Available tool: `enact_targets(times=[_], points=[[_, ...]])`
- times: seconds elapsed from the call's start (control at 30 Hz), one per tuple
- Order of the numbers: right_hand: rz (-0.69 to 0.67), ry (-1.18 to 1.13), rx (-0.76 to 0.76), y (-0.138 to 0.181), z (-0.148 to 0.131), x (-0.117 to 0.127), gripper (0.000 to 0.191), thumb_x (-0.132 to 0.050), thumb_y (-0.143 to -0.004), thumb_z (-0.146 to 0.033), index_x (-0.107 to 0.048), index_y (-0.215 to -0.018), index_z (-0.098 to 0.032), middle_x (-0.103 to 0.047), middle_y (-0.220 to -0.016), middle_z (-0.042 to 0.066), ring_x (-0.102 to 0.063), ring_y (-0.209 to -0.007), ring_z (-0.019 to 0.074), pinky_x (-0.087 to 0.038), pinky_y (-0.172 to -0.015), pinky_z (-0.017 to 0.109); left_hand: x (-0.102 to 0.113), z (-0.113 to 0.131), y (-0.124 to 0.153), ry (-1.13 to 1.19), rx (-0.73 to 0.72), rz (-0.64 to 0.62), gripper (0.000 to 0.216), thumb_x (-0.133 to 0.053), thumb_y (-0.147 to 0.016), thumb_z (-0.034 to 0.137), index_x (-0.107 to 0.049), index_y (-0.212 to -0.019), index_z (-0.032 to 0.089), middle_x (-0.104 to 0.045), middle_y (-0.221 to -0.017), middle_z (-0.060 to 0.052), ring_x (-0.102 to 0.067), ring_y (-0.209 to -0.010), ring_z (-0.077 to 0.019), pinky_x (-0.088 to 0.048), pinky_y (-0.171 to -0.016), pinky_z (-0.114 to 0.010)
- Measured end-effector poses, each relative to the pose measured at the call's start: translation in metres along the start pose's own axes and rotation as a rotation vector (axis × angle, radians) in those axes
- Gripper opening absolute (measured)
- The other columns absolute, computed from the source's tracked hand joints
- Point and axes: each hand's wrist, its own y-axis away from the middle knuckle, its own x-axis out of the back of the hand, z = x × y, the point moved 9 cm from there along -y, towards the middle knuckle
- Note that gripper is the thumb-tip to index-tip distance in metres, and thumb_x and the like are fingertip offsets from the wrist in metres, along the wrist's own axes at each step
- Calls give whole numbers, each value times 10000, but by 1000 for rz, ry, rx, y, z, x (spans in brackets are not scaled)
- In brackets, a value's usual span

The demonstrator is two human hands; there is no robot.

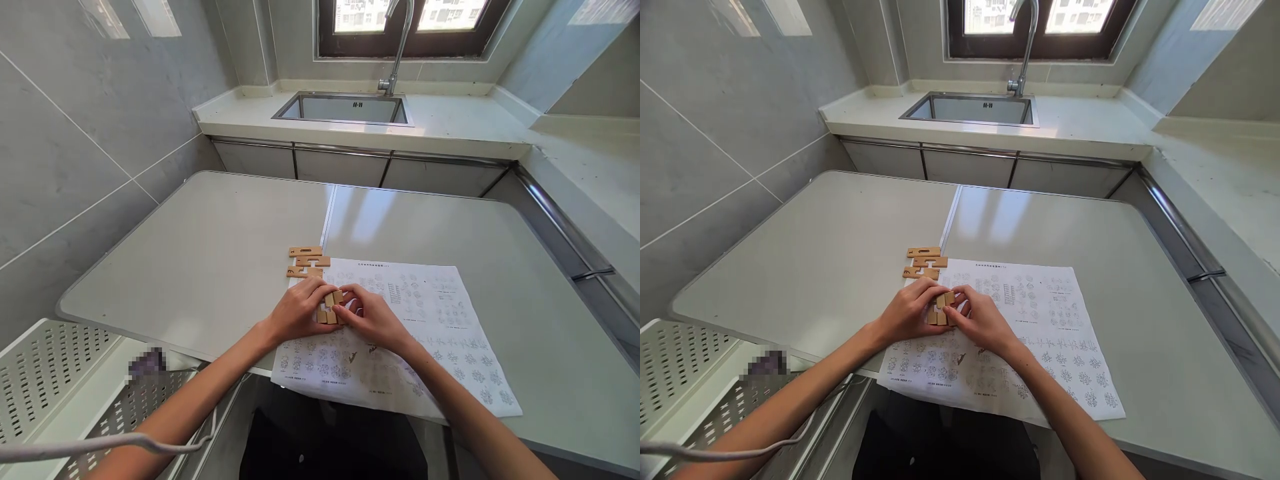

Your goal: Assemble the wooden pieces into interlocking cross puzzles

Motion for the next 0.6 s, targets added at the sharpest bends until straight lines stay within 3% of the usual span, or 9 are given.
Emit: enact_targets(times=[0.2, 0.3, 0.4, 0.5, 0.6], points=[[83, -73, 4, -1, 3, 14, 353, -680, -910, -444, -657, -1166, -203, -726, -931, 32, -620, -638, 150, -499, -622, 306, -8, -8, 3, 58, 31, -37, 704, -827, -817, 514, -524, -1382, 223, -678, -1214, -130, -680, -1123, -312, -580, -927, -444], [125, -237, -6, -2, 7, 22, 362, -679, -905, -450, -667, -1157, -190, -729, -945, 53, -647, -751, 182, -506, -673, 310, -7, -10, 3, 87, 43, -43, 822, -860, -774, 566, -487, -1423, 224, -678, -1228, -132, -679, -1137, -322, -570, -963, -467], [117, -414, -29, -2, 9, 24, 380, -644, -929, -495, -684, -1161, -197, -704, -974, 61, -607, -763, 179, -470, -621, 287, -1, -11, 5, 75, 63, -34, 884, -857, -747, 630, -481, -1439, 229, -658, -1285, -150, -657, -1188, -338, -548, -1019, -497], [122, -497, -36, -2, 9, 26, 401, -597, -962, -528, -696, -1168, -199, -638, -916, 37, -503, -669, 145, -419, -571, 278, 8, -15, 9, 17, 84, -20, 815, -846, -738, 661, -560, -1357, 216, -639, -1303, -171, -619, -1229, -363, -519, -1056, -538], [125, -581, -18, -3, 7, 26, 418, -550, -996, -547, -697, -1177, -200, -590, -887, 22, -518, -705, 150, -477, -670, 301, 14, -19, 15, 41, 117, -17, 673, -852, -757, 616, -631, -1260, 229, -642, -1262, -153, -612, -1220, -350, -521, -1056, -536]])
